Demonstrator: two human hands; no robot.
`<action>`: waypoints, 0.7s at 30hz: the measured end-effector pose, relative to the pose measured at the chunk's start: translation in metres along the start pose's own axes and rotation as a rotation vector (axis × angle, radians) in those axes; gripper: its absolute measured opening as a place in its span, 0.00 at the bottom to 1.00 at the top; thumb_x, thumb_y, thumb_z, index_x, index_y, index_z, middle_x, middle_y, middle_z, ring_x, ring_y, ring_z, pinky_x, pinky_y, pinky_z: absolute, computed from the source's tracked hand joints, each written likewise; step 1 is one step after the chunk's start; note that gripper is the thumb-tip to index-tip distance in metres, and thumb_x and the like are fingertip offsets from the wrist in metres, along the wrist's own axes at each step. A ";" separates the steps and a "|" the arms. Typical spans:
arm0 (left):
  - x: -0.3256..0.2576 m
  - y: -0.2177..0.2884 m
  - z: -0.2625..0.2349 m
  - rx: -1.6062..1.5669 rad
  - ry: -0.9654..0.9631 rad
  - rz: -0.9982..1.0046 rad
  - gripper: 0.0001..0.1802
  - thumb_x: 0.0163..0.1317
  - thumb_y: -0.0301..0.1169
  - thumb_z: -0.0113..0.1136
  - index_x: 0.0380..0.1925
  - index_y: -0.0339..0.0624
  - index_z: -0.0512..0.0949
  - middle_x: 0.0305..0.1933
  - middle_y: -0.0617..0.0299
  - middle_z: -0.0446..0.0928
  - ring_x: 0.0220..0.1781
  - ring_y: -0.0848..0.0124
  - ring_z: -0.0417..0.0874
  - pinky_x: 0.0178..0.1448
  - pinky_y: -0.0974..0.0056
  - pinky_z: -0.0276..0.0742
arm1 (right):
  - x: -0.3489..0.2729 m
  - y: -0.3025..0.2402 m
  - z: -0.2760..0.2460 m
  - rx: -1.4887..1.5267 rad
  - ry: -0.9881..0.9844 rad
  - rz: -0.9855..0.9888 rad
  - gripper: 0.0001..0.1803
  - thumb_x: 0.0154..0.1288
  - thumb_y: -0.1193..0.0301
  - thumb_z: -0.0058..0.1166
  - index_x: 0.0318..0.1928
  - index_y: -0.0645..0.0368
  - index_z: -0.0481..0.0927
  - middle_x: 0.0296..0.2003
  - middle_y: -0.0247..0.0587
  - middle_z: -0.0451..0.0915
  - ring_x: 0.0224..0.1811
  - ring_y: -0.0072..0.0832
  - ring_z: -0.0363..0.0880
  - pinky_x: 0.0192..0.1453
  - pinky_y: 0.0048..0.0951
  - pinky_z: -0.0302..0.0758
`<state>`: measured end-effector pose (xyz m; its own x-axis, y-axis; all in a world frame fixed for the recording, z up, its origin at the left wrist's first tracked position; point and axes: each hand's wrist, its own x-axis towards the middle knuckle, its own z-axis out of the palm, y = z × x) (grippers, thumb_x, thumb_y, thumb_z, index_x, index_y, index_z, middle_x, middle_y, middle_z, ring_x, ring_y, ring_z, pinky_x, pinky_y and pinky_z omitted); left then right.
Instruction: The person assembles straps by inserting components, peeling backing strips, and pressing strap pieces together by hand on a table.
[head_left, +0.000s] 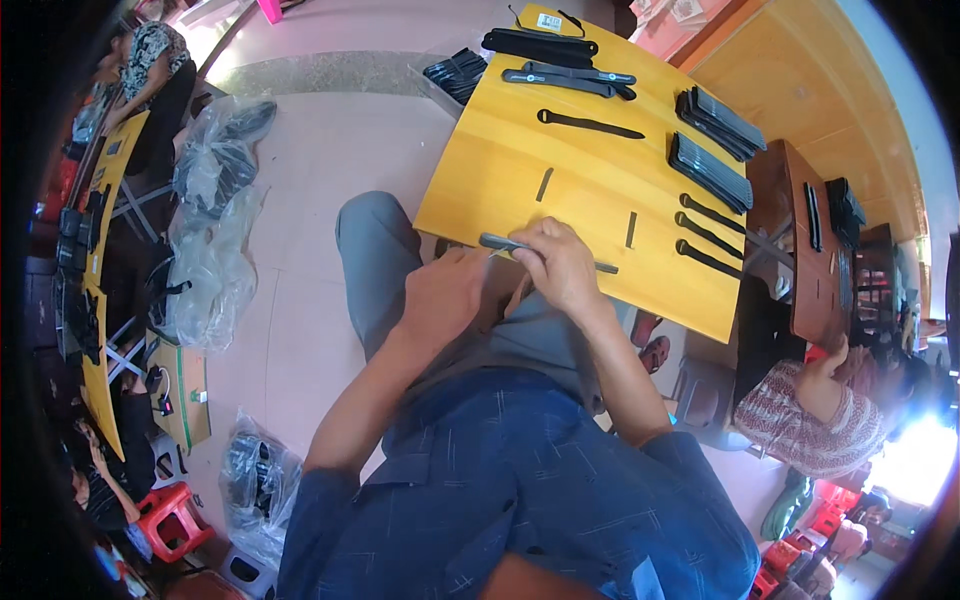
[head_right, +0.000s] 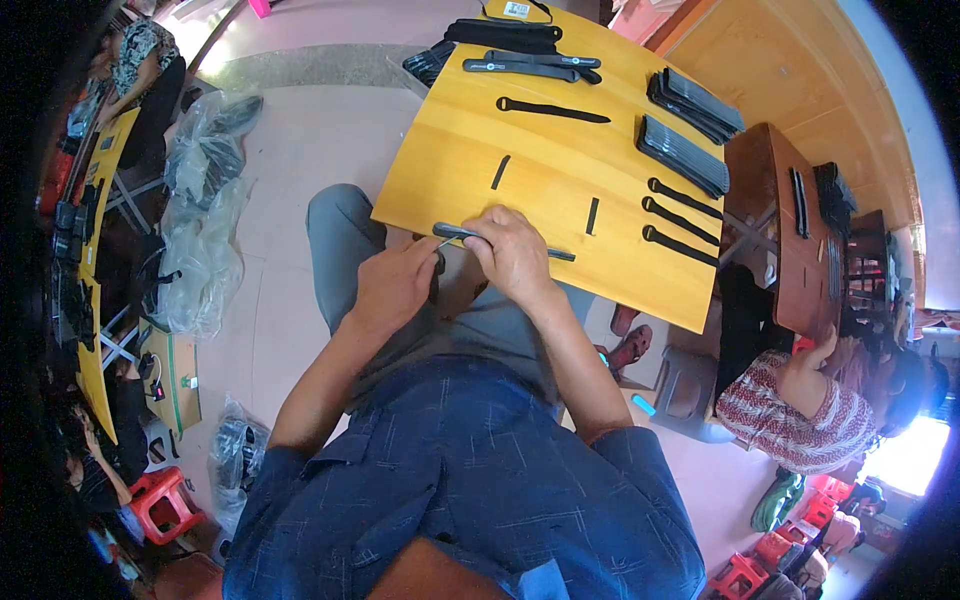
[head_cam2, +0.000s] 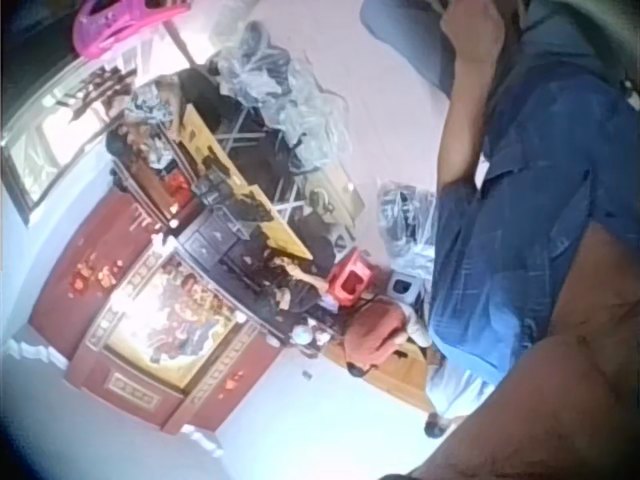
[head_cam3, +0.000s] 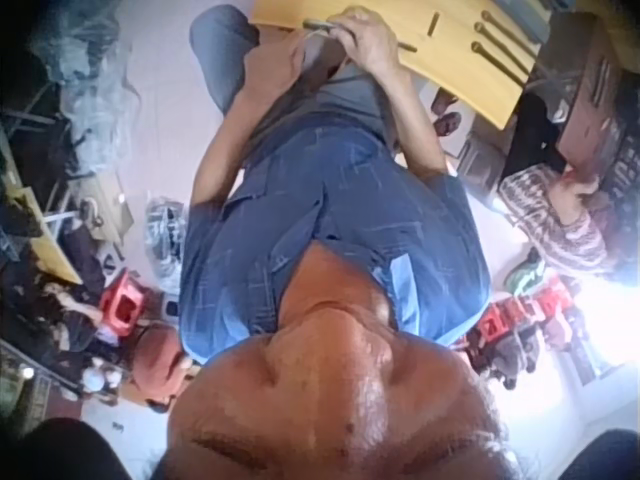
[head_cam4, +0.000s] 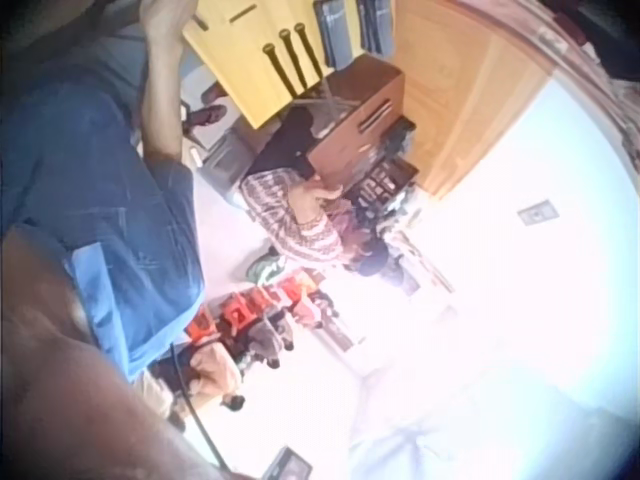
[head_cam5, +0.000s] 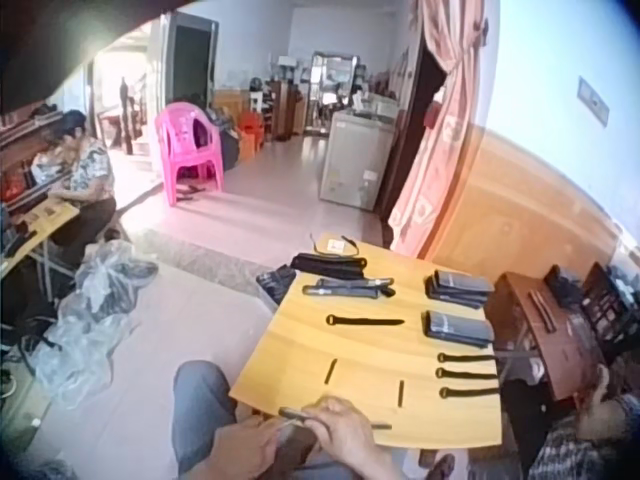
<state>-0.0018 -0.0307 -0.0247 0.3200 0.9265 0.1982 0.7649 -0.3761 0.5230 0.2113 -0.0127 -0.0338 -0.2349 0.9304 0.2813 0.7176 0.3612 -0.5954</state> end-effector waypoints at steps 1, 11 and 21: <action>0.001 0.001 0.001 0.000 -0.003 -0.001 0.15 0.67 0.32 0.61 0.53 0.54 0.83 0.37 0.55 0.83 0.37 0.53 0.86 0.40 0.53 0.82 | 0.000 0.000 0.000 0.001 -0.001 0.002 0.11 0.64 0.69 0.64 0.46 0.56 0.88 0.37 0.43 0.80 0.45 0.45 0.81 0.49 0.42 0.78; 0.007 0.002 0.004 0.071 0.074 0.093 0.10 0.65 0.31 0.62 0.46 0.48 0.85 0.37 0.58 0.83 0.38 0.58 0.86 0.40 0.55 0.82 | -0.001 -0.003 -0.002 0.011 0.008 0.020 0.11 0.62 0.70 0.65 0.45 0.55 0.88 0.37 0.43 0.81 0.45 0.45 0.81 0.49 0.41 0.78; 0.014 0.005 -0.002 0.079 0.097 0.131 0.03 0.64 0.30 0.58 0.31 0.46 0.79 0.31 0.56 0.79 0.33 0.58 0.86 0.33 0.53 0.81 | -0.001 -0.002 -0.002 0.012 0.016 0.010 0.11 0.60 0.70 0.67 0.44 0.55 0.89 0.36 0.41 0.81 0.44 0.44 0.81 0.47 0.41 0.78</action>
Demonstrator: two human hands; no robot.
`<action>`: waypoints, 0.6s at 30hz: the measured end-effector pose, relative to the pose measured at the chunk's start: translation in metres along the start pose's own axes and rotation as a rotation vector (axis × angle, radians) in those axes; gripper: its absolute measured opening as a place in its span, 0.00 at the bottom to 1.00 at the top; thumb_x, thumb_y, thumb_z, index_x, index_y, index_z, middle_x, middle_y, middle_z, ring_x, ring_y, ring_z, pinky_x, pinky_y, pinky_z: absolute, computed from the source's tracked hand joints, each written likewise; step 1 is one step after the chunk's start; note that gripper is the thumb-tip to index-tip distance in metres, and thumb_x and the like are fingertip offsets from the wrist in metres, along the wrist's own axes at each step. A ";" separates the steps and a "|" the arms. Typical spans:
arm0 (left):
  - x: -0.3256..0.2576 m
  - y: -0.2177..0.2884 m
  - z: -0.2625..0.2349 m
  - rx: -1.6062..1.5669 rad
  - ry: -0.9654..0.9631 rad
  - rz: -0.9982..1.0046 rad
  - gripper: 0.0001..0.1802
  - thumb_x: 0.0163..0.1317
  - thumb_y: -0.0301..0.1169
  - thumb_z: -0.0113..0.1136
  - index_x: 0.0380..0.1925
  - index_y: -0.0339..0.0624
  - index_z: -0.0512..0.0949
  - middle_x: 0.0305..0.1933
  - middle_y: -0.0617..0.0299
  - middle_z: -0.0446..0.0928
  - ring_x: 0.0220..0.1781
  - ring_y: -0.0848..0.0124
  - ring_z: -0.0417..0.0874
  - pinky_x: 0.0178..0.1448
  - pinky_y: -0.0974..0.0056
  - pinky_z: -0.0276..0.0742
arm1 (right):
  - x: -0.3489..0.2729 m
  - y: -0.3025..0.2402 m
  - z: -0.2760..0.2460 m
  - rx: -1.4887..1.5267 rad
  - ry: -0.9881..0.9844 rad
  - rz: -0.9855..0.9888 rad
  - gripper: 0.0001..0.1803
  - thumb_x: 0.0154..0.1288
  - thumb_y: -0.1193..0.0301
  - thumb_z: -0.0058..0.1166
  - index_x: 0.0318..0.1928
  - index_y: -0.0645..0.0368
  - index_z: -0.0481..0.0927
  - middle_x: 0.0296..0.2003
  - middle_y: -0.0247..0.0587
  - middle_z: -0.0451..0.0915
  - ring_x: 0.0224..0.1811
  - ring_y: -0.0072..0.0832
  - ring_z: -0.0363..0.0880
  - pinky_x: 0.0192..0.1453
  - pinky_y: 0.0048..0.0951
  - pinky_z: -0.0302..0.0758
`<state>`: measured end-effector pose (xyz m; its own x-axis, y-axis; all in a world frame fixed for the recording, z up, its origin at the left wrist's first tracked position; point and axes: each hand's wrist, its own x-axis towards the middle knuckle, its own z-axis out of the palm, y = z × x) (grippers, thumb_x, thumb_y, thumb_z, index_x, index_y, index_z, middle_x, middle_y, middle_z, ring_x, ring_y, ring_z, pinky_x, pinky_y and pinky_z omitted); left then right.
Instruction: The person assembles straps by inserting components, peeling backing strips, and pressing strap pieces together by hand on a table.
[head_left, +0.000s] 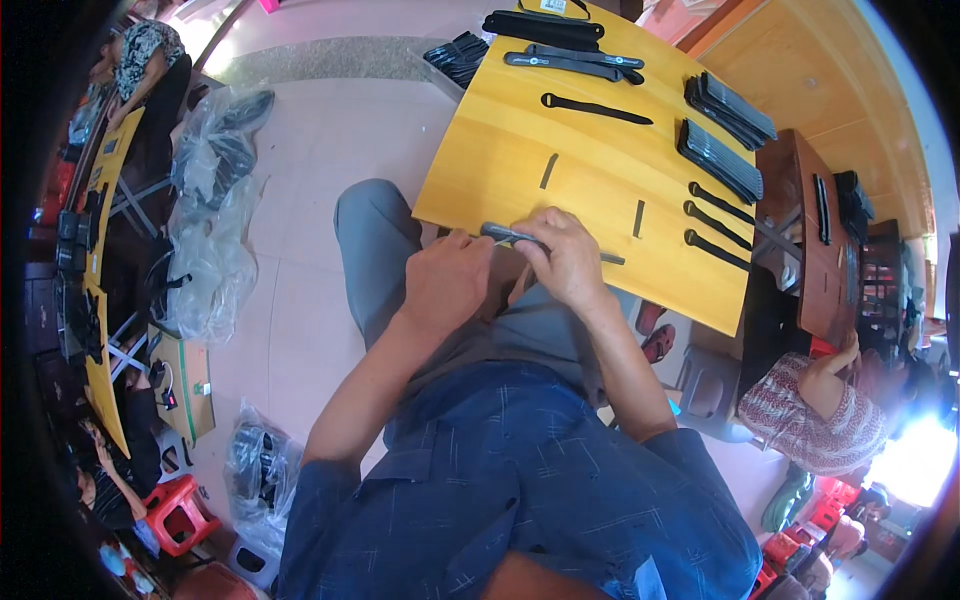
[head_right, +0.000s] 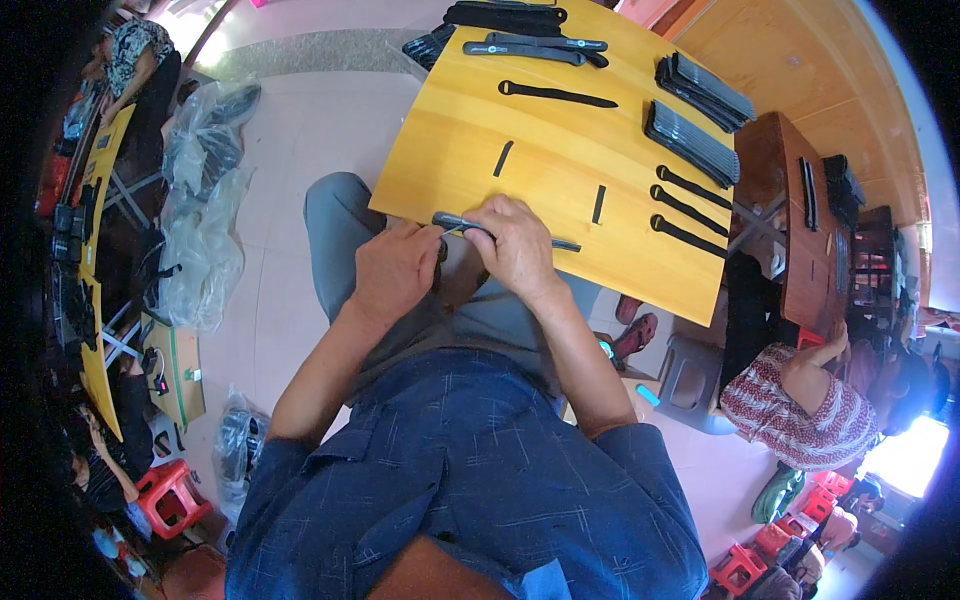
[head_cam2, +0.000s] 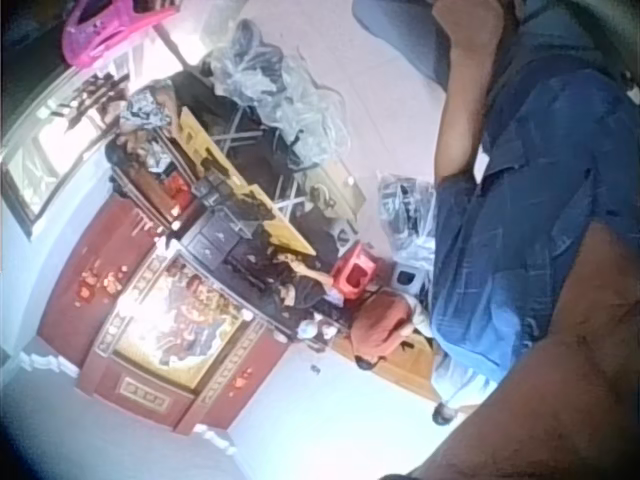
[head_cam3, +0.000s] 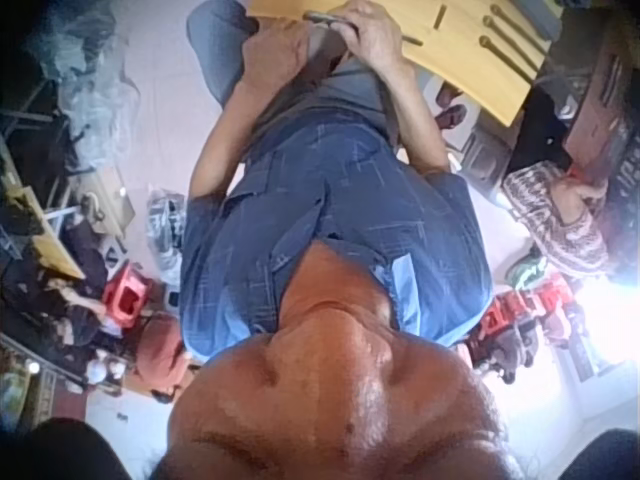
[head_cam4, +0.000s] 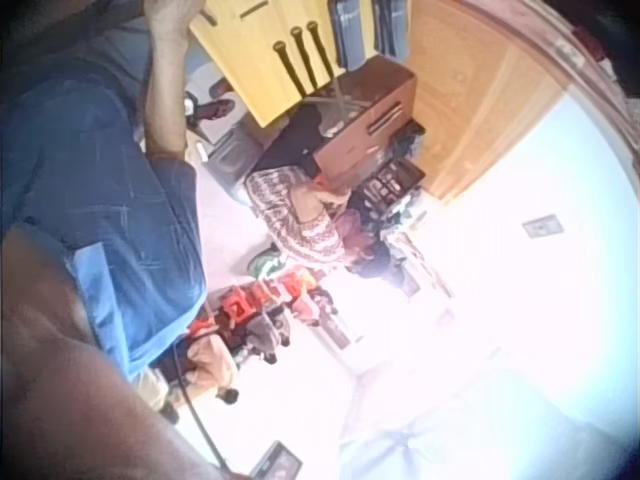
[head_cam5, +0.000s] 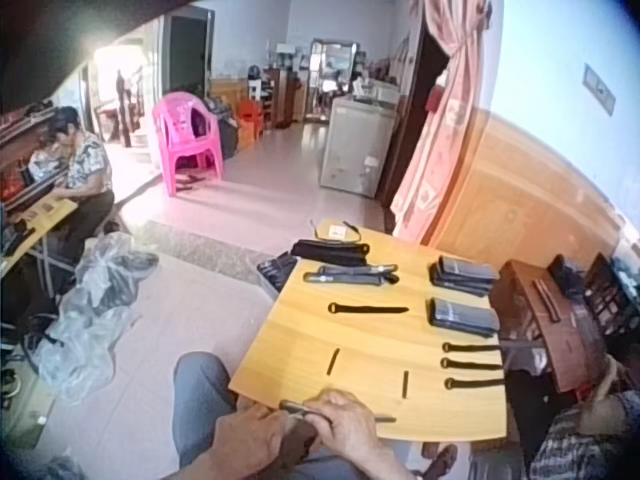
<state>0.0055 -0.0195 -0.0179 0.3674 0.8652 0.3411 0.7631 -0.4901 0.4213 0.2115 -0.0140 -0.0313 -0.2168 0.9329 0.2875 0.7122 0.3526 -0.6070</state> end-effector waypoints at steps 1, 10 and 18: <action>0.000 0.000 0.001 0.001 -0.002 -0.001 0.03 0.64 0.30 0.58 0.31 0.46 0.79 0.31 0.56 0.79 0.33 0.58 0.86 0.33 0.53 0.81 | 0.000 0.000 0.000 0.002 -0.001 0.001 0.11 0.60 0.70 0.67 0.44 0.55 0.89 0.36 0.41 0.81 0.44 0.44 0.81 0.47 0.41 0.78; 0.010 0.007 -0.001 0.031 -0.121 -0.085 0.06 0.67 0.34 0.60 0.34 0.45 0.81 0.31 0.56 0.80 0.34 0.53 0.85 0.37 0.50 0.80 | 0.001 0.001 0.001 0.014 -0.001 0.003 0.11 0.60 0.70 0.67 0.43 0.55 0.89 0.34 0.41 0.81 0.42 0.43 0.81 0.46 0.41 0.78; 0.020 0.012 -0.004 -0.006 -0.207 -0.284 0.12 0.70 0.40 0.59 0.43 0.44 0.79 0.32 0.51 0.85 0.33 0.49 0.87 0.36 0.46 0.82 | 0.001 0.002 0.002 0.032 0.017 0.002 0.10 0.59 0.70 0.68 0.43 0.54 0.89 0.33 0.41 0.80 0.41 0.42 0.81 0.44 0.41 0.78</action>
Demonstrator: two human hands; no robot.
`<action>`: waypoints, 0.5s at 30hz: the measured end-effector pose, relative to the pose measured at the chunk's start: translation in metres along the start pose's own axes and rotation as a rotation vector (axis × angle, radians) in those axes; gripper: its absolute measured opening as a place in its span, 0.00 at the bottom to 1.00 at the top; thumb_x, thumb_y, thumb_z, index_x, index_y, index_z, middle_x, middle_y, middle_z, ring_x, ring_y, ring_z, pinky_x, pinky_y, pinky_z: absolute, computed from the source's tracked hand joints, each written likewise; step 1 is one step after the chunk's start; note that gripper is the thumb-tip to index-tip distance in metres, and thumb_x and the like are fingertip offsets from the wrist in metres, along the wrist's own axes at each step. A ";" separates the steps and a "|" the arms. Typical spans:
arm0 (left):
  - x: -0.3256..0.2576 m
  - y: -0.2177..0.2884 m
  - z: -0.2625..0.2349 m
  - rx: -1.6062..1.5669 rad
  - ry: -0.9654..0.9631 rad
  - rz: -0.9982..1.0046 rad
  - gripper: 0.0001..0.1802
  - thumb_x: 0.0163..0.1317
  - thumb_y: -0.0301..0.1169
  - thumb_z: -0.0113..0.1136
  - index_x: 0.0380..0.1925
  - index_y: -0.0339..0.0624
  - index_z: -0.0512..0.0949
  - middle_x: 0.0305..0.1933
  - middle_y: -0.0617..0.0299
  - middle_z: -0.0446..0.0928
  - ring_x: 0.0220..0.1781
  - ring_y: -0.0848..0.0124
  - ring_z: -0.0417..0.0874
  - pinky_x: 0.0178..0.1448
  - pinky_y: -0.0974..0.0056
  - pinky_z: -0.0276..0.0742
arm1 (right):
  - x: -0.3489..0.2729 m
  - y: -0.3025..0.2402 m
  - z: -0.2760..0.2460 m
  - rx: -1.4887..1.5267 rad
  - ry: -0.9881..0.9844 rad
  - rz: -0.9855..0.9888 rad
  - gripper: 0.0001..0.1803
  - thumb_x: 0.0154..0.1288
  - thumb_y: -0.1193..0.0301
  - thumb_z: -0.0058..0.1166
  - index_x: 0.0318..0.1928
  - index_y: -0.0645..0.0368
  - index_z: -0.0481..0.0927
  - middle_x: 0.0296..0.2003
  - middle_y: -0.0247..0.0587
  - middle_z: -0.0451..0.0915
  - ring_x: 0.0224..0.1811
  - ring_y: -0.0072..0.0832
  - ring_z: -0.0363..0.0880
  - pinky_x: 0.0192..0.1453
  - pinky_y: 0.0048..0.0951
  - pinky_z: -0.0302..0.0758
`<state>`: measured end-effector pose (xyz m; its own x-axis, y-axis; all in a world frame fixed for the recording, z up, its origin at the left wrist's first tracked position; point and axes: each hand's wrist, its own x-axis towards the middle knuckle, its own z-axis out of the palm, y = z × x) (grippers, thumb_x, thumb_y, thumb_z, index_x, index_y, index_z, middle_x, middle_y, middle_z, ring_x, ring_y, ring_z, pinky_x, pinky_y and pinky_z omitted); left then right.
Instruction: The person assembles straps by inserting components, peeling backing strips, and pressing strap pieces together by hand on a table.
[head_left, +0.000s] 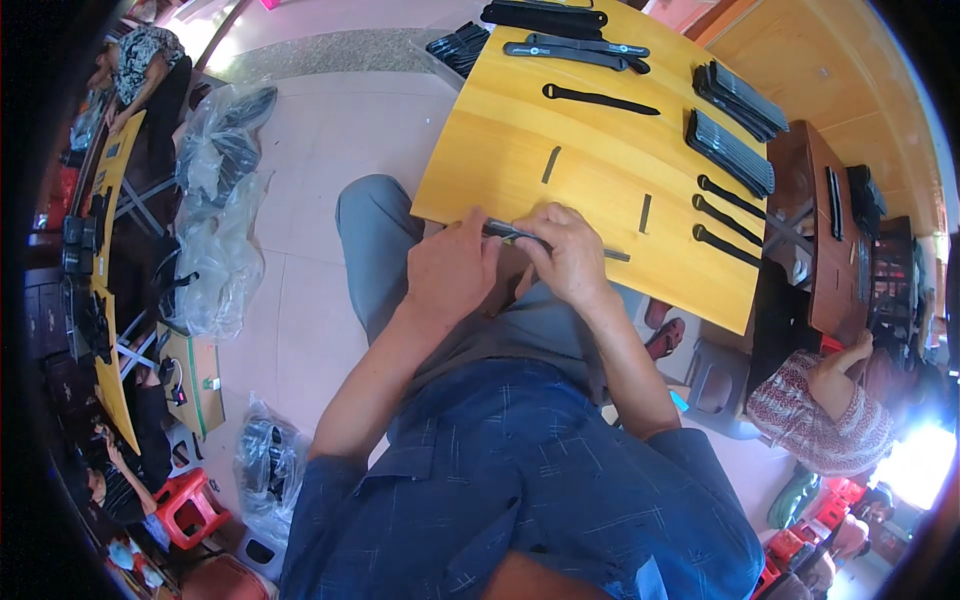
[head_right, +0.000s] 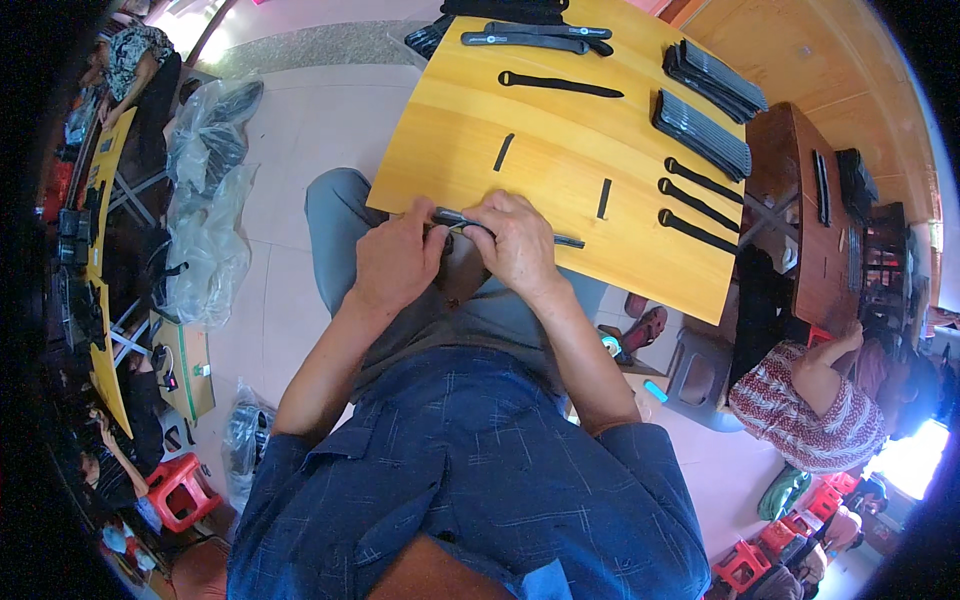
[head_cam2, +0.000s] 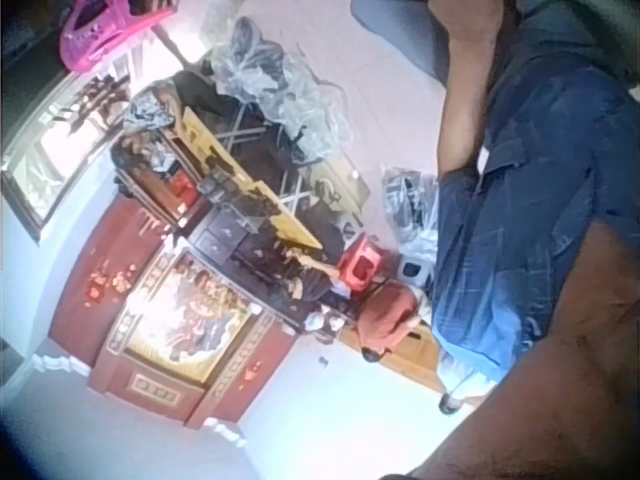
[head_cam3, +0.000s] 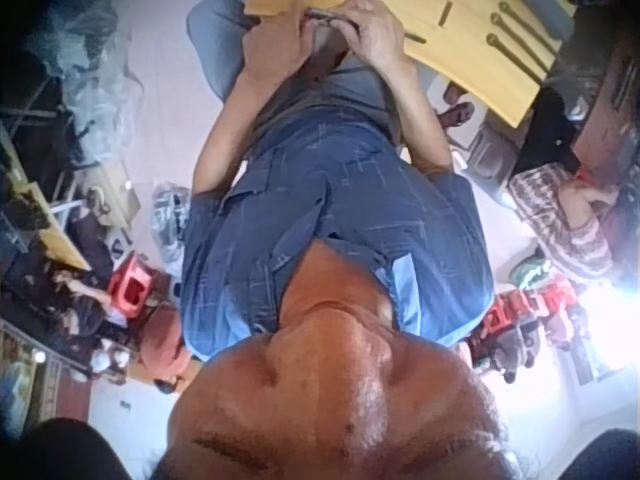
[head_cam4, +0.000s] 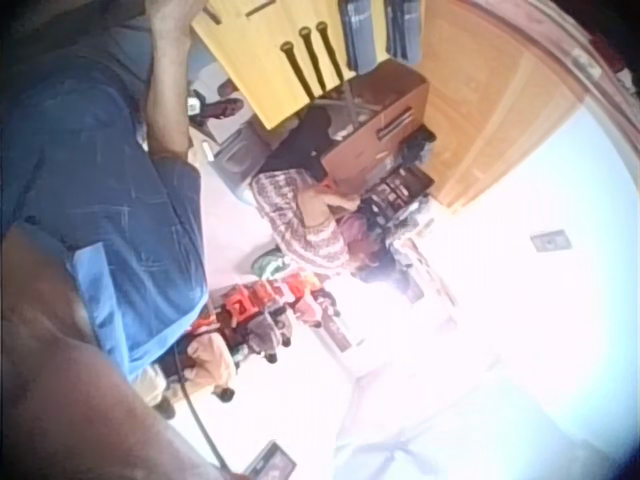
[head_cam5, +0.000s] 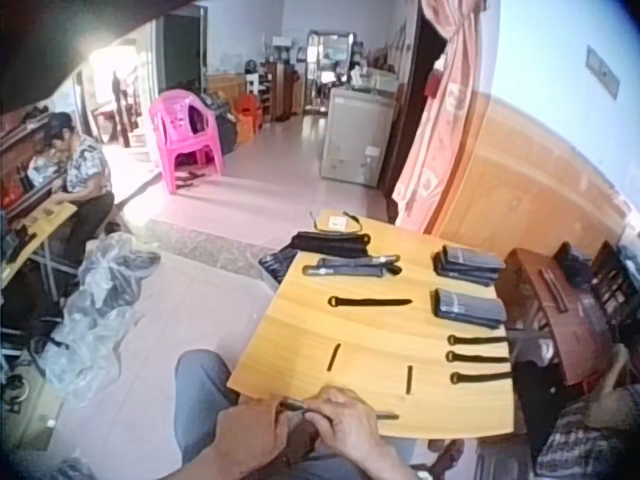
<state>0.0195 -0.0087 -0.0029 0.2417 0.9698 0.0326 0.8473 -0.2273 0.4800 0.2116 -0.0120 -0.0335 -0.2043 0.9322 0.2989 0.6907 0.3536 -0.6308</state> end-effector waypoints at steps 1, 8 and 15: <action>0.001 0.001 -0.002 0.003 -0.003 -0.004 0.12 0.70 0.40 0.59 0.43 0.44 0.79 0.32 0.51 0.85 0.33 0.49 0.87 0.36 0.46 0.82 | 0.000 0.000 0.000 0.005 -0.003 0.001 0.10 0.59 0.70 0.68 0.43 0.54 0.89 0.33 0.41 0.80 0.41 0.42 0.81 0.44 0.41 0.78; 0.010 -0.002 -0.005 0.073 -0.084 0.012 0.18 0.69 0.41 0.61 0.54 0.45 0.80 0.34 0.49 0.86 0.36 0.49 0.88 0.39 0.46 0.83 | 0.002 0.001 0.001 0.015 -0.008 0.022 0.10 0.56 0.69 0.69 0.41 0.55 0.89 0.35 0.39 0.82 0.42 0.42 0.82 0.45 0.41 0.79; 0.014 -0.002 -0.011 0.029 -0.103 0.038 0.13 0.67 0.40 0.61 0.46 0.47 0.84 0.36 0.50 0.87 0.40 0.51 0.89 0.42 0.47 0.84 | 0.000 0.006 0.002 0.010 0.017 -0.021 0.11 0.56 0.71 0.70 0.42 0.55 0.90 0.32 0.40 0.80 0.39 0.41 0.81 0.41 0.39 0.78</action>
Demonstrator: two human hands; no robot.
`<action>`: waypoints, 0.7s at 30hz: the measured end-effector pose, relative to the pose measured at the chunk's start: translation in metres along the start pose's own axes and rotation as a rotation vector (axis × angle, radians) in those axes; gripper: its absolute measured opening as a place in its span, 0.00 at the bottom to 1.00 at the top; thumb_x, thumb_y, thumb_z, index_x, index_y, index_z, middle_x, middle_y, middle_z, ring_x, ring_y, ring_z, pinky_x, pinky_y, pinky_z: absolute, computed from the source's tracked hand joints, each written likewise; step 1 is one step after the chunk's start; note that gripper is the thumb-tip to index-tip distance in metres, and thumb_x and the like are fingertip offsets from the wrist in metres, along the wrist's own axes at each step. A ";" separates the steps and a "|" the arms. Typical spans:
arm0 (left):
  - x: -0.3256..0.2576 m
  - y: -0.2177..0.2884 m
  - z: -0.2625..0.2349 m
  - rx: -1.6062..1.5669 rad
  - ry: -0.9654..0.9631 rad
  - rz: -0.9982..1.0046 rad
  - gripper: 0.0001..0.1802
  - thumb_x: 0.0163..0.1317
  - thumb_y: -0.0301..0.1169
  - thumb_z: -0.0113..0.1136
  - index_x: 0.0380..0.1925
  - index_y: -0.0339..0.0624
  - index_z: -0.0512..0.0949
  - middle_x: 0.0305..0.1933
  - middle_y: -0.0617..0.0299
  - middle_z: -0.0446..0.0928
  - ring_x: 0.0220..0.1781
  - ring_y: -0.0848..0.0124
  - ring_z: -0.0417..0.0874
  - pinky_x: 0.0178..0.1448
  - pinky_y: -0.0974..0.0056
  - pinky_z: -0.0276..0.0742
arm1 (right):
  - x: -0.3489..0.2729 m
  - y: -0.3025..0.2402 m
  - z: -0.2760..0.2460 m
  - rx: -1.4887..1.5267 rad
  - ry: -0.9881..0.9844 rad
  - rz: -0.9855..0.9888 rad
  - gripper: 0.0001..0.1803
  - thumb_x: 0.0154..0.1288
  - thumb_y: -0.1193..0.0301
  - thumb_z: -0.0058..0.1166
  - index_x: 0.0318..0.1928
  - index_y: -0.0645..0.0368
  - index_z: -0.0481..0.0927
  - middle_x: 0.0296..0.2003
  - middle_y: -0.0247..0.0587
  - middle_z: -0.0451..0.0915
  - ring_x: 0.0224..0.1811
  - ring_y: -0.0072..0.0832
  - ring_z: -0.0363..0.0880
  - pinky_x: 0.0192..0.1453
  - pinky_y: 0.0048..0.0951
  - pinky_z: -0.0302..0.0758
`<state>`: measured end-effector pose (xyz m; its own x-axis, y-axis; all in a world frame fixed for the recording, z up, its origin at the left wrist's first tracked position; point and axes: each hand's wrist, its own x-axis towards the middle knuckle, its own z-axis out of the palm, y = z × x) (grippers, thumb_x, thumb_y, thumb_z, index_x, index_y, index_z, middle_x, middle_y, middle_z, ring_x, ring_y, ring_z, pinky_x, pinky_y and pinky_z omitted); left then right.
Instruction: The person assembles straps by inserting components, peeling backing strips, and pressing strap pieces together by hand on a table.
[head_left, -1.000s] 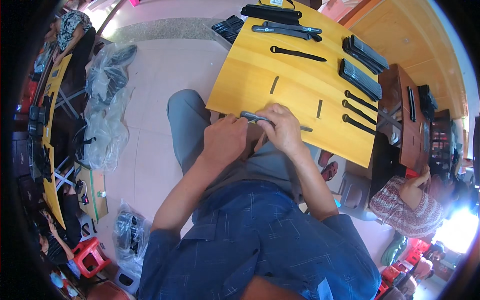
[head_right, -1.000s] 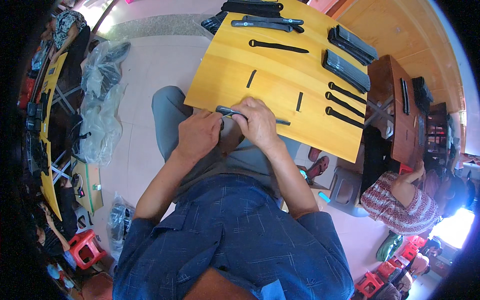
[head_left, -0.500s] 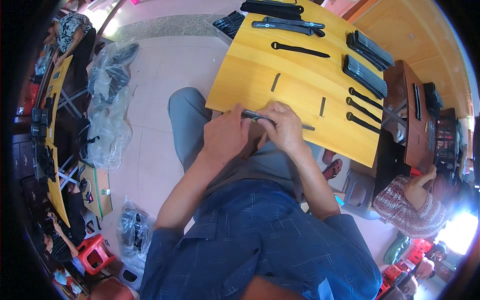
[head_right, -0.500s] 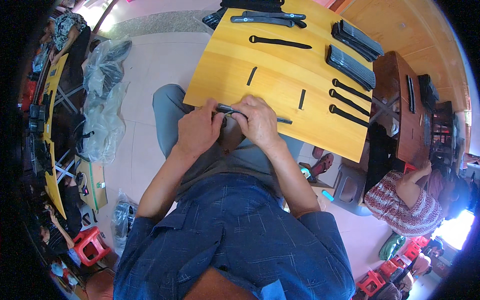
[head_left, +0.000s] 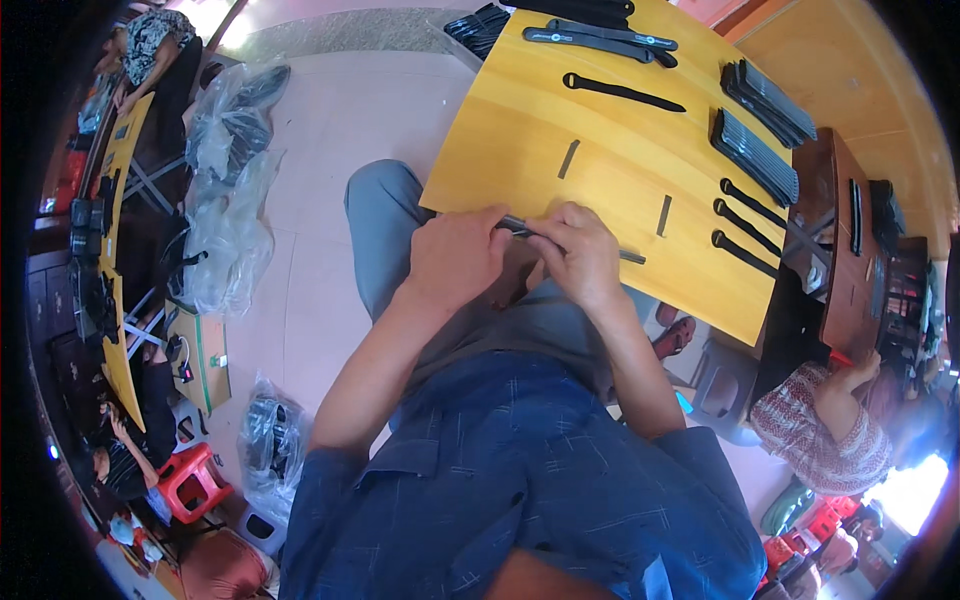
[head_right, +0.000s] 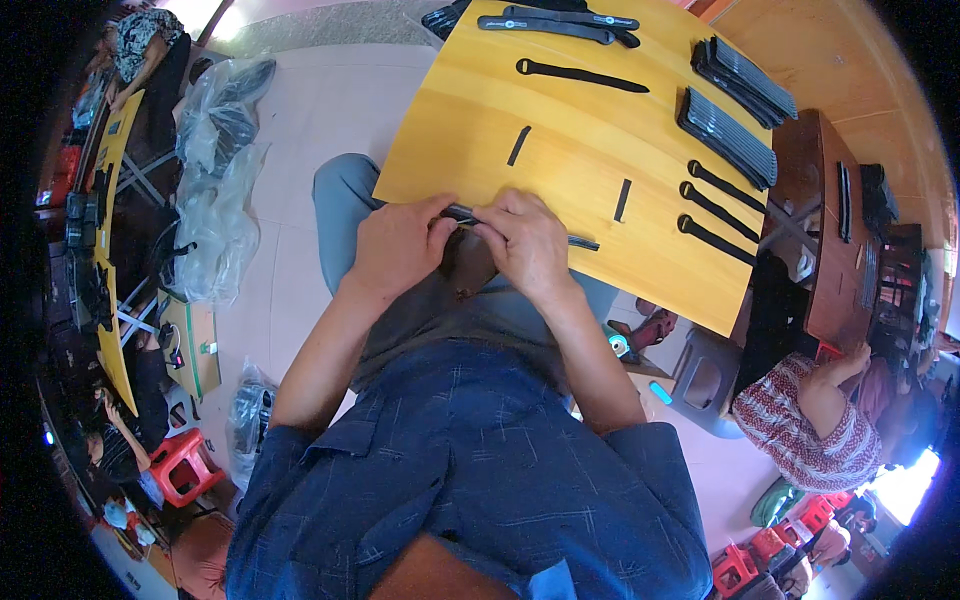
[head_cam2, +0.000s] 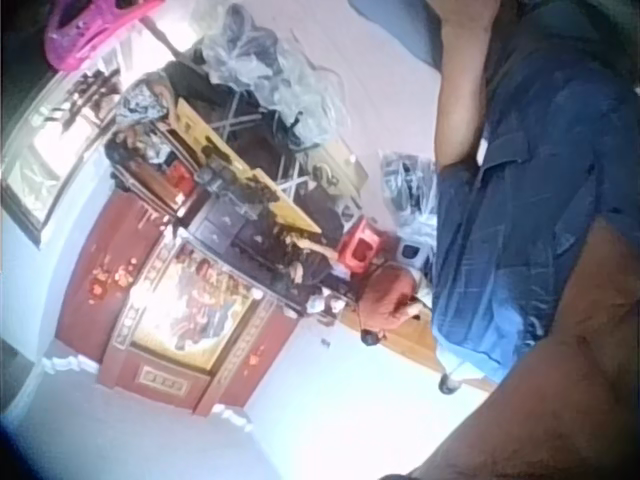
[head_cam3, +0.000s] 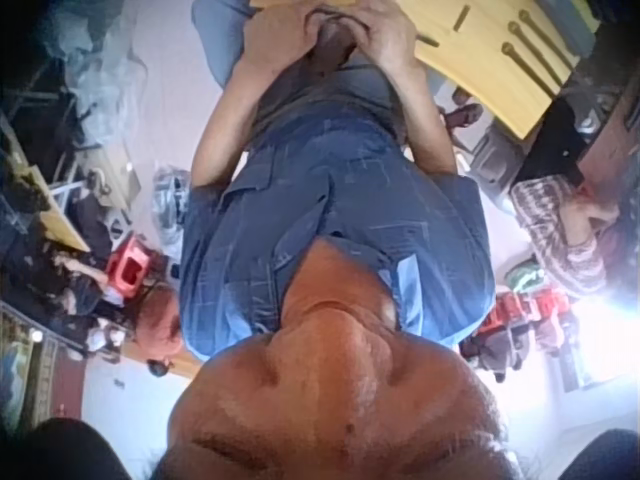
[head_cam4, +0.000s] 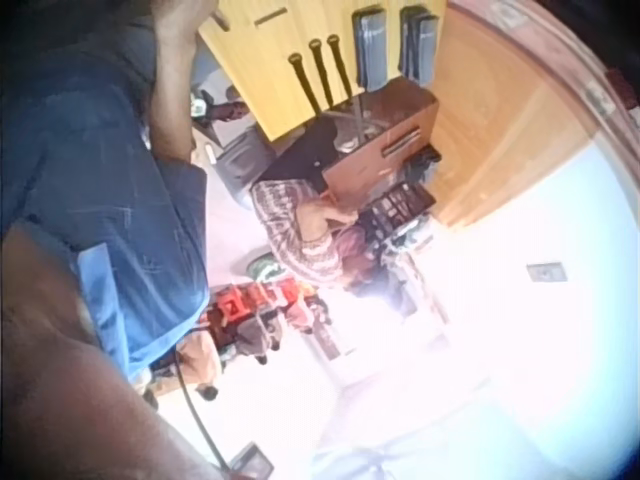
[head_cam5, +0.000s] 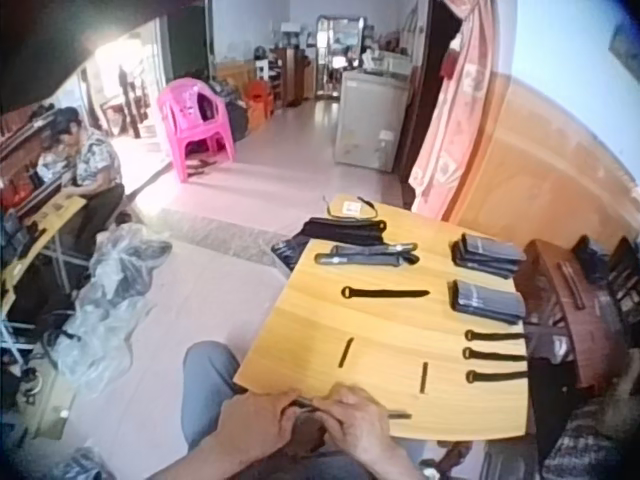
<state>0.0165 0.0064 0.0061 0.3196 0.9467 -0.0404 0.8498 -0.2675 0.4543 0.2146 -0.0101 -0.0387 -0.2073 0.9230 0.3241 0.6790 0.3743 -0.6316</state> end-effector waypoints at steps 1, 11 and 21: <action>0.001 -0.001 0.001 0.002 -0.002 -0.004 0.13 0.67 0.40 0.61 0.46 0.47 0.84 0.36 0.50 0.87 0.40 0.51 0.89 0.42 0.47 0.84 | 0.000 0.000 0.000 0.004 -0.002 0.000 0.11 0.56 0.71 0.70 0.42 0.55 0.90 0.32 0.40 0.80 0.39 0.41 0.81 0.41 0.39 0.78; 0.007 -0.004 0.001 -0.022 -0.069 -0.119 0.13 0.66 0.41 0.61 0.47 0.51 0.85 0.34 0.50 0.86 0.40 0.50 0.89 0.42 0.46 0.84 | 0.001 -0.002 -0.001 0.033 -0.026 0.073 0.10 0.55 0.71 0.71 0.40 0.54 0.89 0.33 0.40 0.80 0.40 0.42 0.82 0.42 0.41 0.79; 0.006 -0.008 -0.003 0.024 -0.058 -0.091 0.12 0.68 0.41 0.59 0.45 0.58 0.87 0.36 0.56 0.87 0.41 0.52 0.88 0.43 0.47 0.84 | 0.003 -0.001 -0.003 0.041 -0.056 0.071 0.09 0.56 0.71 0.70 0.39 0.55 0.89 0.33 0.40 0.80 0.40 0.42 0.82 0.42 0.41 0.79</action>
<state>0.0107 0.0149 0.0051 0.2634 0.9556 -0.1319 0.8861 -0.1856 0.4247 0.2151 -0.0080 -0.0352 -0.1992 0.9506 0.2382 0.6644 0.3097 -0.6802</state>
